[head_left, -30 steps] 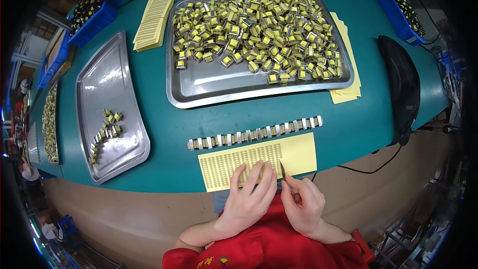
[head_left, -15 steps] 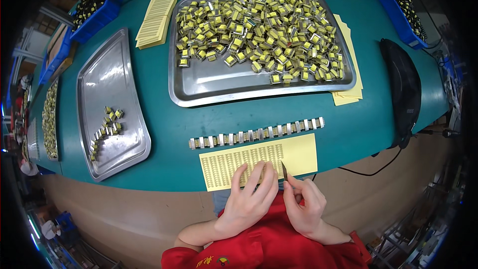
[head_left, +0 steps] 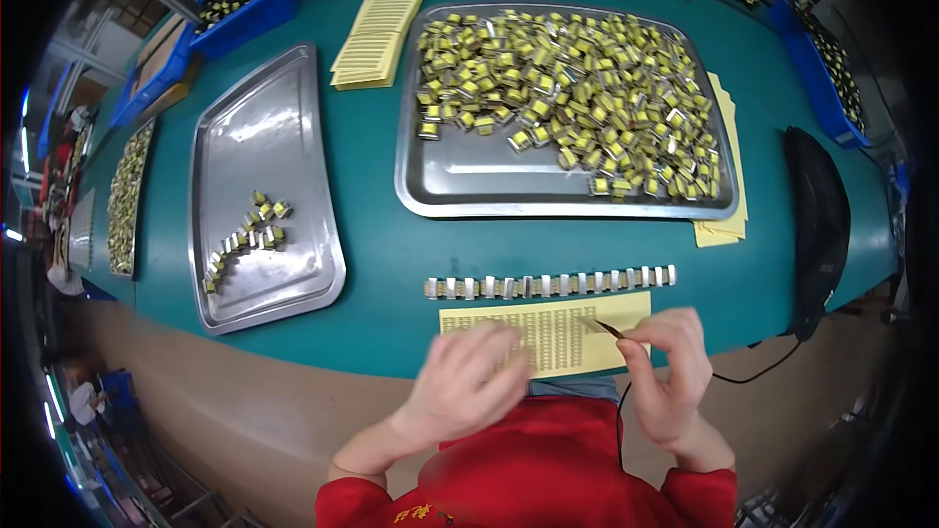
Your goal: Assembling small electronic transformers onto a yellow adhesive strip in a factory setting.
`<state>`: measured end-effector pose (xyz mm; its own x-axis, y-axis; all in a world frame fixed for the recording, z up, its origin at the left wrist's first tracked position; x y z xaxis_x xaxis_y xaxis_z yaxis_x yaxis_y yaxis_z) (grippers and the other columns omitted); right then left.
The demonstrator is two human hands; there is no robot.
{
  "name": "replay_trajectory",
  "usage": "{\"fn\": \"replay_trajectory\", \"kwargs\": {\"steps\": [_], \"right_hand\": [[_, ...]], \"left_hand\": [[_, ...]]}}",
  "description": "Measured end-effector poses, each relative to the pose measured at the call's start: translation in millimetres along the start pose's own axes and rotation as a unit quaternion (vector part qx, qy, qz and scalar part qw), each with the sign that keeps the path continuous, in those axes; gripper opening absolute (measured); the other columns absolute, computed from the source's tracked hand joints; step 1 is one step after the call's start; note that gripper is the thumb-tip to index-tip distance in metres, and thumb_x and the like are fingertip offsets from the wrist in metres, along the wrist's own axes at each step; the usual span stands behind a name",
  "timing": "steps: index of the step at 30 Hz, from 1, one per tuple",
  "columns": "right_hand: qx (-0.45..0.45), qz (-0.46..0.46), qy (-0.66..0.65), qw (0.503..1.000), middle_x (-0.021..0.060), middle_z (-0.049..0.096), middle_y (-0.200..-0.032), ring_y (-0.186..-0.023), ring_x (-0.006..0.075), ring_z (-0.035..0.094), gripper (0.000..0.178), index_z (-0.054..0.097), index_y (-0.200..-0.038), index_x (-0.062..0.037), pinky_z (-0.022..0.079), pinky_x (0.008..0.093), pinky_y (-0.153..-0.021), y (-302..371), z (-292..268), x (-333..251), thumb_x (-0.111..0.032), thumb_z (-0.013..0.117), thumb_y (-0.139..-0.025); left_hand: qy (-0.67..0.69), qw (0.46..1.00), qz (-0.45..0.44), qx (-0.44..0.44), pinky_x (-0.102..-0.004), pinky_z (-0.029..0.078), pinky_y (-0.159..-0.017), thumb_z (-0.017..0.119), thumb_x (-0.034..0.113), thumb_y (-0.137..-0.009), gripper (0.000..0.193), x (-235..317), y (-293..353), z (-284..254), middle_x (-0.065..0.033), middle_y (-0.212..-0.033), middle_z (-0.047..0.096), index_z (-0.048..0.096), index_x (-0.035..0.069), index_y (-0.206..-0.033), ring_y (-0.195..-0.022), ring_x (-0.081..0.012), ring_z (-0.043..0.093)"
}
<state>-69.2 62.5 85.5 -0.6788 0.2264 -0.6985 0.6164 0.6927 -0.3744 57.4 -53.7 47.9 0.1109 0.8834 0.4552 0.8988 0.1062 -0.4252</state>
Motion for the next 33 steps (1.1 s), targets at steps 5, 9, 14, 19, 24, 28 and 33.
{"fn": "replay_trajectory", "kwargs": {"steps": [5,9,14,19,24,28,33], "right_hand": [[-0.084,-0.063,-0.06,0.993,0.0087,0.064,-0.086,-0.078,0.0268,0.056,0.014,0.063,-0.09,-0.0022,0.044,0.0352,-0.073,-45.2,31.2,-12.2,0.003,0.072,-0.08],[-0.2,-0.04,-0.101,0.974,0.0078,0.066,-0.087,-0.079,0.0243,0.056,0.011,0.066,-0.093,-0.0026,0.043,0.0339,-0.074,-68.2,73.1,-13.8,-0.001,0.07,-0.084],[-0.285,0.01,-0.132,0.95,0.0043,0.066,-0.09,-0.085,0.0222,0.057,0.007,0.067,-0.095,-0.0066,0.039,0.035,-0.085,-84.0,105.1,-3.1,-0.009,0.067,-0.089],[-0.275,0.015,-0.142,0.951,0.0034,0.065,-0.089,-0.085,0.021,0.056,0.007,0.067,-0.095,-0.0066,0.038,0.0357,-0.089,-95.4,111.0,5.0,-0.009,0.067,-0.088],[-0.31,0.048,-0.138,0.94,0.0047,0.061,-0.081,-0.081,0.0216,0.055,0.006,0.067,-0.089,-0.0048,0.039,0.0335,-0.085,-94.6,118.0,13.9,-0.008,0.069,-0.084],[-0.321,0.043,-0.14,0.936,0.0052,0.061,-0.082,-0.08,0.0217,0.055,0.006,0.066,-0.087,-0.0036,0.039,0.0337,-0.084,-97.2,124.1,14.6,-0.006,0.069,-0.082],[-0.301,0.139,-0.169,0.928,0.0046,0.06,-0.079,-0.081,0.0215,0.055,0.009,0.066,-0.087,-0.0038,0.039,0.0332,-0.082,-81.4,125.9,43.9,-0.006,0.071,-0.08]], "left_hand": [[-0.004,0.996,-0.077,0.038,-0.0411,0.047,-0.087,0.084,0.007,-0.069,0.043,-66.8,1.4,-42.7,-0.0125,-0.11,0.061,0.062,0.005,-0.106,-0.102,-0.03,0.06],[0.089,0.992,-0.083,-0.044,-0.0399,0.049,-0.089,0.085,0.009,-0.072,0.052,-92.9,-3.9,-39.2,-0.0155,-0.113,0.061,0.057,0.003,-0.115,-0.102,-0.0325,0.059],[0.109,0.987,-0.072,-0.089,-0.0425,0.049,-0.089,0.084,0.013,-0.073,0.059,-100.1,-7.0,-25.7,-0.016,-0.113,0.061,0.05,0.0,-0.12,-0.102,-0.0338,0.058],[0.153,0.978,-0.107,-0.091,-0.0434,0.046,-0.083,0.078,0.013,-0.072,0.056,-109.6,-17.6,-20.8,-0.0159,-0.109,0.059,0.049,0.0,-0.118,-0.099,-0.0347,0.056],[0.177,0.976,-0.109,-0.066,-0.0418,0.042,-0.093,0.08,0.013,-0.072,0.055,-117.0,-9.1,-13.6,-0.0149,-0.112,0.061,0.048,0.002,-0.115,-0.105,-0.0325,0.055],[0.186,0.968,-0.135,-0.098,-0.043,0.041,-0.092,0.076,0.014,-0.076,0.049,-122.2,-3.5,-16.0,-0.0139,-0.114,0.06,0.052,0.003,-0.116,-0.111,-0.0331,0.054],[0.222,0.959,-0.147,-0.098,-0.0432,0.041,-0.095,0.073,0.013,-0.079,0.046,-126.4,1.3,-16.8,-0.0131,-0.114,0.059,0.054,0.002,-0.119,-0.114,-0.0332,0.054]]}}
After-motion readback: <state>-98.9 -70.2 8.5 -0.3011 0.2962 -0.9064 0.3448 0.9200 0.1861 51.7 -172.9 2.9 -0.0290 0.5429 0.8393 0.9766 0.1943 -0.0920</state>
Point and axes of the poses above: each hand's wrist, its own y-axis away from the middle knuckle, its own z-axis out of the palm, x = y × z, the point moved 10 cm from there along -y, towards the middle knuckle
